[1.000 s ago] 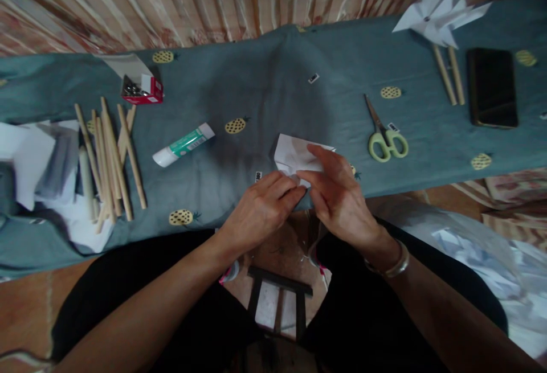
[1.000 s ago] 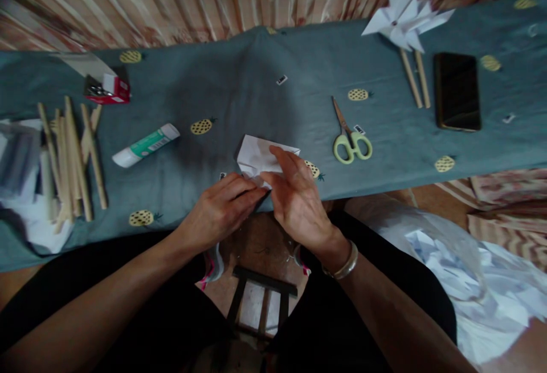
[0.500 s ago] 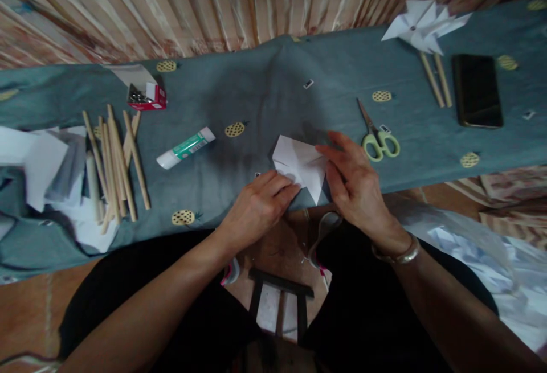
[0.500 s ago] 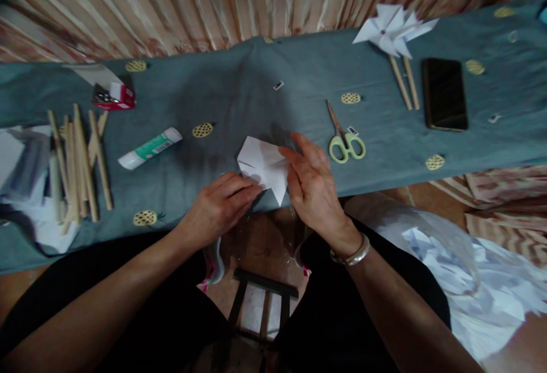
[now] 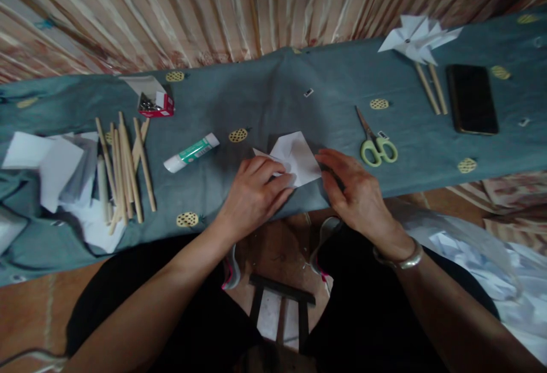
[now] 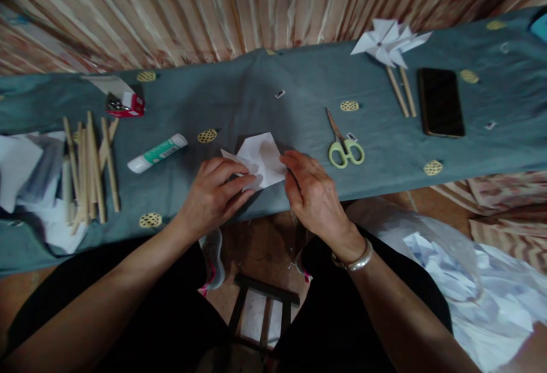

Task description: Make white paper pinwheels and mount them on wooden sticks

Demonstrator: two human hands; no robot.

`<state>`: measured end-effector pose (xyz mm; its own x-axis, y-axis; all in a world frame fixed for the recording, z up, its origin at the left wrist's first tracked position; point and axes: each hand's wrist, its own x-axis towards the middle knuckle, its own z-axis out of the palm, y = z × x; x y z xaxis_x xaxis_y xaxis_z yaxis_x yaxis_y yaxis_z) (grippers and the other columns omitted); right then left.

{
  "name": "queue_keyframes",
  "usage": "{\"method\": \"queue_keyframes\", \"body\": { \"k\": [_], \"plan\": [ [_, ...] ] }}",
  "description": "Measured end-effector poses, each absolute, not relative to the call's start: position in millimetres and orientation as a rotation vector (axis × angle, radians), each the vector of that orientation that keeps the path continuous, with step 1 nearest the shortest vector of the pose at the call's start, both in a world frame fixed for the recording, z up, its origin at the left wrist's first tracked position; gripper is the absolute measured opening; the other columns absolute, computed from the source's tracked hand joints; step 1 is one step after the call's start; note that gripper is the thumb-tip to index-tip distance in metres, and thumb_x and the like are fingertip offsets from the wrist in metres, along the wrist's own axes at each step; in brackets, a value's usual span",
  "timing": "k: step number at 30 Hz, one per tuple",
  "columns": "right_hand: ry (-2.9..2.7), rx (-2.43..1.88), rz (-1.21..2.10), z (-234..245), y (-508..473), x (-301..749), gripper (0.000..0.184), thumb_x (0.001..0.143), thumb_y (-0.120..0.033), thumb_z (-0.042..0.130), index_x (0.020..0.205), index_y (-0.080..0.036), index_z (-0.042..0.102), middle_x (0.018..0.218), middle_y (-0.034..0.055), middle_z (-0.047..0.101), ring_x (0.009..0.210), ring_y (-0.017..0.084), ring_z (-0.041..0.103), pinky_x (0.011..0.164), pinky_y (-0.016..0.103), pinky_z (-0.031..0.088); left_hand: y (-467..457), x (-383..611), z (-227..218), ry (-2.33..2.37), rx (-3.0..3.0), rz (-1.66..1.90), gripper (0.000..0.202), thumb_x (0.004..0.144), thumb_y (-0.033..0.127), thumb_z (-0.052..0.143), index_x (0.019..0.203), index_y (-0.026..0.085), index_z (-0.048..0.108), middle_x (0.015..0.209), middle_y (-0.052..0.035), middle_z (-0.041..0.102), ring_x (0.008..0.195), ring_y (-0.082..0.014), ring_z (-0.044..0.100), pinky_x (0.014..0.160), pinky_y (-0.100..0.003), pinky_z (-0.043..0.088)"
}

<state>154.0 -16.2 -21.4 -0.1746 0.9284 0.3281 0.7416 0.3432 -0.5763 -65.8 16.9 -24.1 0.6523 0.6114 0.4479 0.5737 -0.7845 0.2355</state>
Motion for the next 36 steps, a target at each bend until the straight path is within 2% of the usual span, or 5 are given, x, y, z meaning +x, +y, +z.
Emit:
{"method": "queue_keyframes", "body": {
  "k": [7,13,22,30,36],
  "plan": [
    [-2.074,-1.424,0.379,-23.3,-18.5,153.2,0.037,0.09,-0.014,0.044,0.122,-0.016,0.063,0.117,0.0139,0.069,0.111,0.028,0.063,0.098,0.051,0.051,12.2,-53.8,-23.5,0.976,2.9,0.642,0.015,0.094,0.025,0.055,0.095,0.016,0.067,0.089,-0.0045,0.069,0.085,-0.0212,0.059,0.073,-0.037,0.04],
    [-2.082,-1.41,0.48,-19.7,-18.1,157.1,0.044,0.078,-0.005,0.048,0.116,-0.017,0.065,0.129,0.0139,0.063,0.119,0.029,0.06,0.102,0.051,0.048,9.1,-56.6,-21.2,0.979,2.953,0.626,0.015,0.094,0.018,0.054,0.087,0.014,0.067,0.082,-0.004,0.069,0.077,-0.019,0.059,0.07,-0.034,0.04],
    [-1.937,-1.324,0.81,-16.9,-18.3,160.1,0.017,0.084,-0.017,0.064,0.097,-0.024,0.071,0.129,0.0074,0.064,0.123,0.027,0.058,0.105,0.05,0.045,2.4,-67.8,-21.1,0.9,2.902,0.758,0.01,0.093,0.015,0.055,0.09,0.013,0.065,0.084,-0.0039,0.07,0.076,-0.0175,0.061,0.07,-0.032,0.044],
    [-1.892,-1.264,0.951,-18.1,-17.8,159.4,0.018,0.083,-0.022,0.069,0.099,-0.028,0.074,0.132,0.0055,0.063,0.127,0.026,0.056,0.108,0.048,0.043,-2.1,-71.3,-19.0,0.859,2.899,0.644,0.013,0.095,0.015,0.052,0.09,0.014,0.064,0.084,-0.0035,0.068,0.077,-0.016,0.06,0.073,-0.032,0.043],
    [-1.89,-1.302,0.93,-20.9,-16.1,155.7,0.007,0.085,-0.027,0.068,0.088,-0.024,0.074,0.128,0.0067,0.065,0.125,0.026,0.057,0.106,0.048,0.044,-4.1,-71.6,-18.4,0.87,2.883,0.59,0.014,0.096,0.016,0.051,0.092,0.015,0.064,0.087,-0.0043,0.069,0.081,-0.0175,0.06,0.074,-0.033,0.043]
  ]
}}
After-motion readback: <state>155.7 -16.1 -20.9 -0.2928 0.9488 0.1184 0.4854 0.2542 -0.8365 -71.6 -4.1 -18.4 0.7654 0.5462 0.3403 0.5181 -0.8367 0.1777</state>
